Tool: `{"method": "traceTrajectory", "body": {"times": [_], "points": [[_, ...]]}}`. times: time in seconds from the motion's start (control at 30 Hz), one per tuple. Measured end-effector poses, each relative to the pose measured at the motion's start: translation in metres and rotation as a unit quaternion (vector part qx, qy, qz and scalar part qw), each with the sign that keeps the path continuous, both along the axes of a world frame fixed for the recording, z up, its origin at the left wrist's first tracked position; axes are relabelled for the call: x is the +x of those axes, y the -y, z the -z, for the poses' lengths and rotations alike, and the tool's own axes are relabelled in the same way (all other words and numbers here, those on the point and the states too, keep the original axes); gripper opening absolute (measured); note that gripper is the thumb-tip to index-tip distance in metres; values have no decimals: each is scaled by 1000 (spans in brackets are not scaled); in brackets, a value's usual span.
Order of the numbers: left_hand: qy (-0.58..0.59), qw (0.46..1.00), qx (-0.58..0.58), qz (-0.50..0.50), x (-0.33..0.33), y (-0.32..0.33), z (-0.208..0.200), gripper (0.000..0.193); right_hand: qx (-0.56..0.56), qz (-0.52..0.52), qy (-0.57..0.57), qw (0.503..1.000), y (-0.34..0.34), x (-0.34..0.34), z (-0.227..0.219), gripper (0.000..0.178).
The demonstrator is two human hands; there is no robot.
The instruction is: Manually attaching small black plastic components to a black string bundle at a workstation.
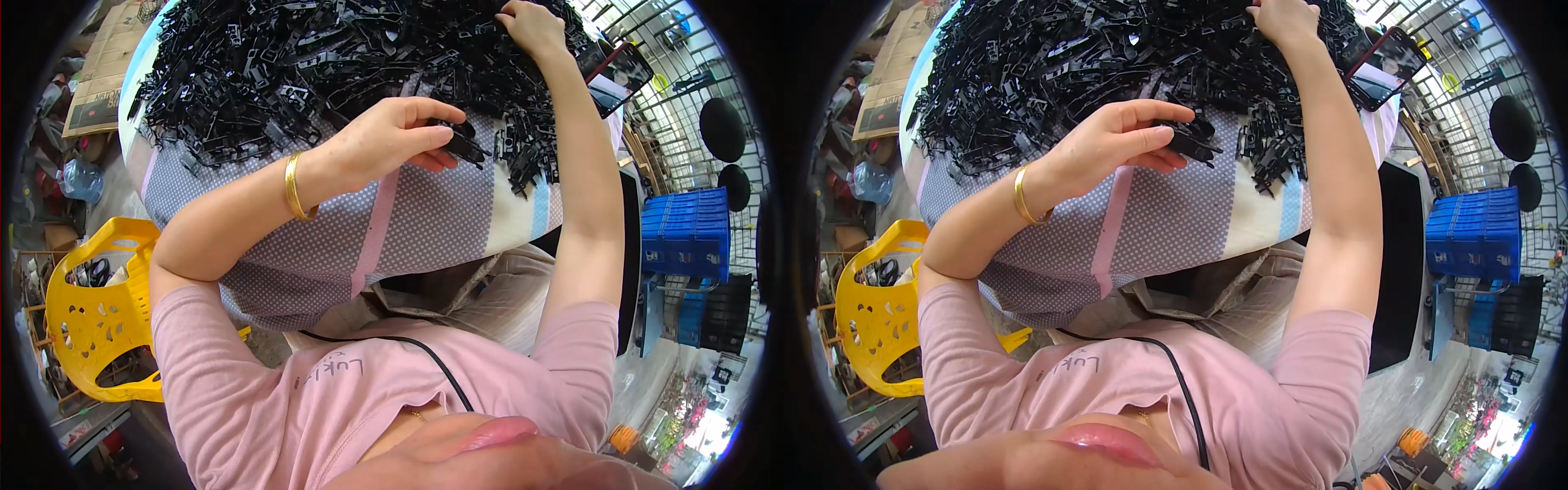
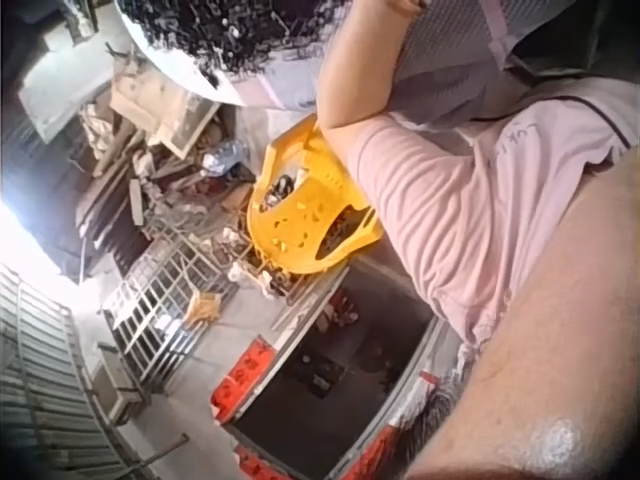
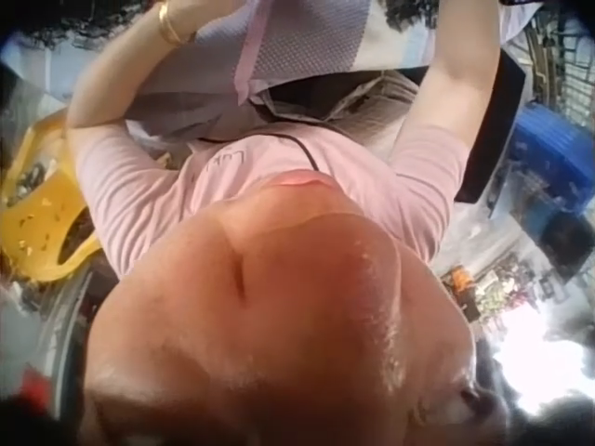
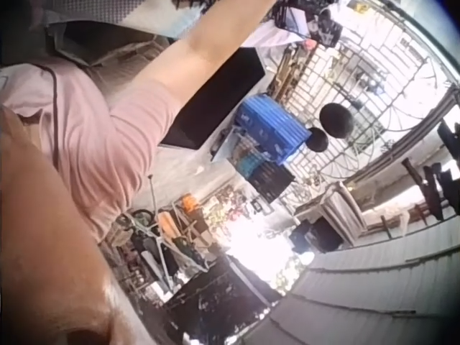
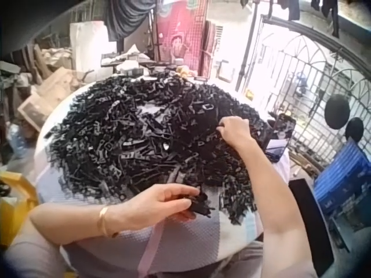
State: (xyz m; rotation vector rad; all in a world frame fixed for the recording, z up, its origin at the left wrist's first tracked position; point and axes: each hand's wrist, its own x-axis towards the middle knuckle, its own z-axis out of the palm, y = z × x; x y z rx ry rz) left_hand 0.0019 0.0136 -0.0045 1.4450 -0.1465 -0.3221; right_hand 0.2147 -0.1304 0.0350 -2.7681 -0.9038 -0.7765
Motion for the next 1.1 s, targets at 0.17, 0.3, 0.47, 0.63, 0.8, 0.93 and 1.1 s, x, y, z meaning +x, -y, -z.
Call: {"method": "traceTrajectory", "body": {"times": [0.17,0.3,0.47,0.63,0.8,0.93,1.1], "points": [[-44,992,-112,-43,1,1,-3,34,52,-114,121,985,14,1,11,12],[-29,980,-156,-119,2,-5,-2,29,218,-288,-79,929,23,-50,17,14],[-34,979,-161,-119,0,-2,-2,29,200,-341,-155,905,37,-140,18,27],[3,989,-91,-114,0,3,0,32,156,-324,-40,932,37,-153,22,26],[9,991,-76,-114,-1,4,1,32,132,-320,15,938,33,-160,22,26],[17,992,-38,-120,-4,3,-2,33,135,-305,18,943,30,-163,23,24],[78,989,21,-124,-5,2,2,34,143,-309,26,940,26,-167,28,26]]}}
